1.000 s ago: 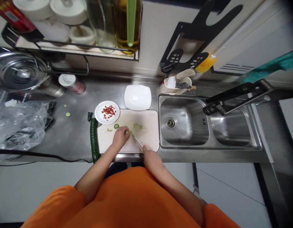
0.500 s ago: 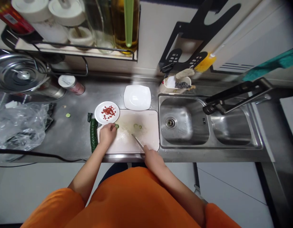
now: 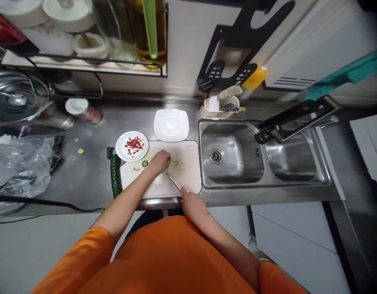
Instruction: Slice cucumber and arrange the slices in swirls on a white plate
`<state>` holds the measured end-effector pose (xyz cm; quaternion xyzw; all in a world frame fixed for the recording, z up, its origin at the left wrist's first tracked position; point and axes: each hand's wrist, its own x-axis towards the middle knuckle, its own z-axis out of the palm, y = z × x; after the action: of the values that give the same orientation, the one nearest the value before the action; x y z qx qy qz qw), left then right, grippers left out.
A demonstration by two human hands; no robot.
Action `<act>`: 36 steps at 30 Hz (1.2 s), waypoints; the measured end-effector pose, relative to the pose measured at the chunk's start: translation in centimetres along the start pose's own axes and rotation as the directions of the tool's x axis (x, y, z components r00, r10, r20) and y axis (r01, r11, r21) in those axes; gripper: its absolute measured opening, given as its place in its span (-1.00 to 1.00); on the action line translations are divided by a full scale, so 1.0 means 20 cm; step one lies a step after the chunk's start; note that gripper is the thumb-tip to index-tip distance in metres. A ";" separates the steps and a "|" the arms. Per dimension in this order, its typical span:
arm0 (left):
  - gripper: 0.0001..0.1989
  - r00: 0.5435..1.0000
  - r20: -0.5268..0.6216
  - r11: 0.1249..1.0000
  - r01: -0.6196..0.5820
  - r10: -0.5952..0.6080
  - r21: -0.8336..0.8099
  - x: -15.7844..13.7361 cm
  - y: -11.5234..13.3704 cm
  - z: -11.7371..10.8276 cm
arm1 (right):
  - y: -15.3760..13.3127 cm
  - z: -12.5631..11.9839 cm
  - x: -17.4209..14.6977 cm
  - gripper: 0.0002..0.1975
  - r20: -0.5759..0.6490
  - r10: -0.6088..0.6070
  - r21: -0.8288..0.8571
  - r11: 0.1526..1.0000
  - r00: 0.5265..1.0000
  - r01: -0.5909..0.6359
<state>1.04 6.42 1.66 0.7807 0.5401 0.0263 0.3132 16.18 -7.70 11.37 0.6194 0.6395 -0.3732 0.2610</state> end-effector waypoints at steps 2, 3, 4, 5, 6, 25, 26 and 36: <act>-0.84 1.000 0.019 1.000 -0.020 0.021 -0.016 0.00 0.00 -0.01 | 0.00 0.00 0.00 -0.57 0.005 0.006 0.009 1.000 1.000 -0.006; -0.84 0.998 0.034 0.999 -0.043 0.044 -0.026 0.00 0.01 -0.01 | 0.00 0.00 0.00 -0.57 0.007 0.005 0.014 1.000 1.000 -0.005; -0.85 0.996 0.054 0.997 -0.075 0.077 -0.034 0.00 0.02 -0.02 | 0.00 0.00 0.00 -0.58 0.008 0.001 0.018 1.000 1.000 -0.002; -0.84 0.991 0.077 0.993 -0.109 0.112 -0.039 0.00 0.03 -0.03 | 0.00 0.00 0.00 -0.59 0.008 -0.004 0.022 1.000 1.000 0.003; -0.84 0.984 0.104 0.989 -0.140 0.144 -0.040 0.00 0.04 -0.04 | 0.01 0.00 0.00 -0.61 0.008 -0.007 0.024 1.000 1.000 0.007; -0.85 0.944 0.176 0.960 -0.277 0.280 -0.043 0.09 0.07 -0.01 | 0.03 0.00 0.01 -0.62 -0.004 -0.027 -0.003 1.000 1.000 0.027; -0.86 0.945 0.174 0.961 -0.274 0.278 -0.044 0.08 0.07 -0.02 | 0.03 0.00 0.01 -0.62 -0.002 -0.028 -0.005 1.000 1.000 0.028; -0.84 0.940 -0.220 0.956 0.222 -0.262 -0.192 -0.43 -0.22 -0.12 | 0.02 -0.03 0.02 -0.65 0.013 -0.016 -0.008 1.000 1.000 0.016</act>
<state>-7.03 1.09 3.84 0.6704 0.6625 0.1275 0.3089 16.69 -7.04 11.35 0.6108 0.6443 -0.3765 0.2646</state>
